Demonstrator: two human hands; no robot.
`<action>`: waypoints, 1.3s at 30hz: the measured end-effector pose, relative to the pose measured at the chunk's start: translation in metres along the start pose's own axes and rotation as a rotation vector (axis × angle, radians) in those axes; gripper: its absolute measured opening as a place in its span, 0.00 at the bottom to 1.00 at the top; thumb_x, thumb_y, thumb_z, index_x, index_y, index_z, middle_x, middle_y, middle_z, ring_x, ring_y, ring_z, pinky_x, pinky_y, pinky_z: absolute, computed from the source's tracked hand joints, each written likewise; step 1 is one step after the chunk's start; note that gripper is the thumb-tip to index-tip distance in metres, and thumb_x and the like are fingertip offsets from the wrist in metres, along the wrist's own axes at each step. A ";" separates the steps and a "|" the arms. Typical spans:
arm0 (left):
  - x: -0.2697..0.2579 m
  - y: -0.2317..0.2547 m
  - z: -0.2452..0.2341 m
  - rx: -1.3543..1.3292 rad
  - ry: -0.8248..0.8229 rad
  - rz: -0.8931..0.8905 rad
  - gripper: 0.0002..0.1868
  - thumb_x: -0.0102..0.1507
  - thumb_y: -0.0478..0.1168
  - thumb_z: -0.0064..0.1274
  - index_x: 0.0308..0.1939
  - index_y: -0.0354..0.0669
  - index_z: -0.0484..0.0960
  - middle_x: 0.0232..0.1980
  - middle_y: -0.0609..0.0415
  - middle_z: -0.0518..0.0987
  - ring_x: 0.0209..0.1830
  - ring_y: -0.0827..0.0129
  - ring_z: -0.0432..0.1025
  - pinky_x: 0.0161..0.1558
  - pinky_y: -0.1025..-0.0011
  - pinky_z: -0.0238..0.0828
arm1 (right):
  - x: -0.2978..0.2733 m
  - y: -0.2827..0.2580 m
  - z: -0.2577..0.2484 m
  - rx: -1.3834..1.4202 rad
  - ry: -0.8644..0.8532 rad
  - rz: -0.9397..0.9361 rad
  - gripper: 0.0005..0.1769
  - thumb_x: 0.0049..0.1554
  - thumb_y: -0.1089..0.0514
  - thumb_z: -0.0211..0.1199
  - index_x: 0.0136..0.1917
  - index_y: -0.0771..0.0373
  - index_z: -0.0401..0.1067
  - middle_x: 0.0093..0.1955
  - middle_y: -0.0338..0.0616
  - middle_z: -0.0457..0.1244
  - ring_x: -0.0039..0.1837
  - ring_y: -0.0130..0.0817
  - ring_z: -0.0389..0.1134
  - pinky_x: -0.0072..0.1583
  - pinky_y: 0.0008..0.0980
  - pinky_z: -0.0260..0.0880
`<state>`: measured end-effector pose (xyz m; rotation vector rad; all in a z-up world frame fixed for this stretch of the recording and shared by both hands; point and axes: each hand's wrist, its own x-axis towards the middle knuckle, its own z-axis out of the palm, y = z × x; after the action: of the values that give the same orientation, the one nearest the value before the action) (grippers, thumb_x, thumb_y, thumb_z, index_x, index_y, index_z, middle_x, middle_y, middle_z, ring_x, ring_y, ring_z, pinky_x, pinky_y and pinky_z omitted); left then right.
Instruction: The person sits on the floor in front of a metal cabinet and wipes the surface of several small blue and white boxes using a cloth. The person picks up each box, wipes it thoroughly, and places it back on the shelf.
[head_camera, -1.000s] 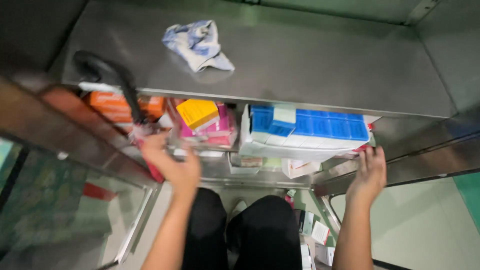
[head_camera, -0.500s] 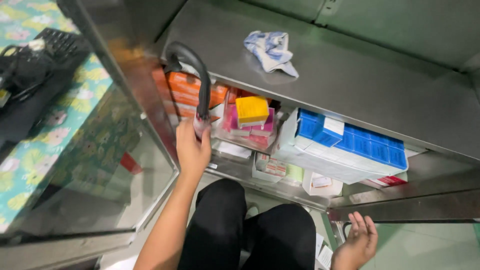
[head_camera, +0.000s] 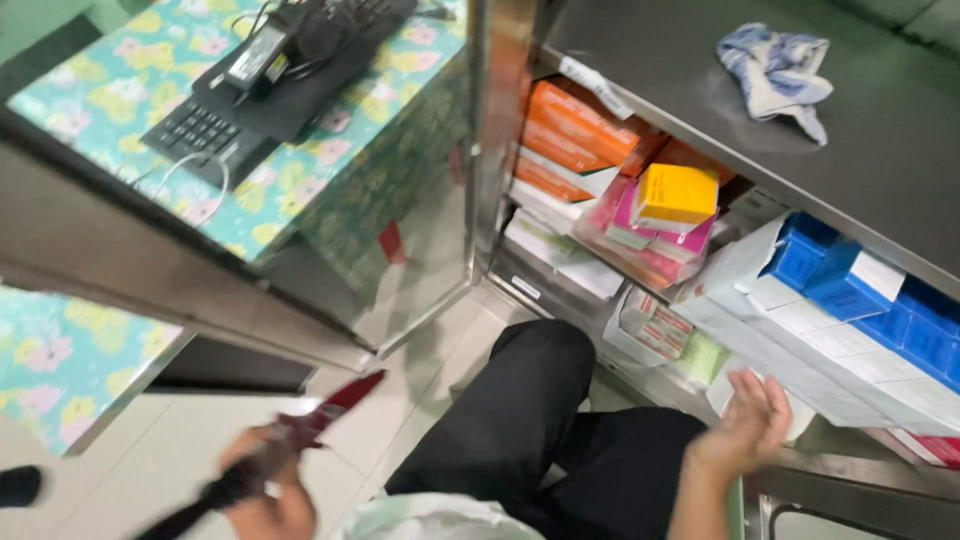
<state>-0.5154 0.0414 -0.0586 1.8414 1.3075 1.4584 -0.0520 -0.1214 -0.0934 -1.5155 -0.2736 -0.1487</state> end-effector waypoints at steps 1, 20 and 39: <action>0.008 -0.001 -0.008 0.002 0.011 -0.004 0.16 0.62 0.23 0.42 0.54 0.33 0.65 0.54 0.40 0.72 0.51 0.57 0.70 0.61 0.64 0.67 | -0.003 0.003 0.004 0.003 -0.011 -0.003 0.19 0.66 0.66 0.42 0.69 0.61 0.61 0.63 0.51 0.65 0.65 0.39 0.69 0.68 0.31 0.72; 0.058 -0.090 -0.032 0.166 -0.084 -0.444 0.17 0.71 0.36 0.46 0.57 0.24 0.62 0.46 0.38 0.71 0.41 0.56 0.69 0.50 0.62 0.66 | -0.034 0.023 -0.052 0.039 -0.008 0.135 0.15 0.71 0.65 0.40 0.68 0.68 0.59 0.64 0.55 0.62 0.63 0.36 0.68 0.70 0.30 0.71; 0.072 -0.142 -0.024 0.296 -0.049 -0.301 0.09 0.68 0.27 0.53 0.48 0.20 0.72 0.38 0.37 0.76 0.32 0.54 0.71 0.36 0.63 0.68 | -0.032 0.003 -0.029 0.027 -0.058 0.191 0.18 0.69 0.65 0.38 0.69 0.67 0.60 0.64 0.53 0.63 0.63 0.38 0.67 0.69 0.33 0.67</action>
<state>-0.5942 0.1632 -0.1286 1.7429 1.7644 1.1039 -0.0789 -0.1529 -0.1061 -1.5116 -0.1747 0.0506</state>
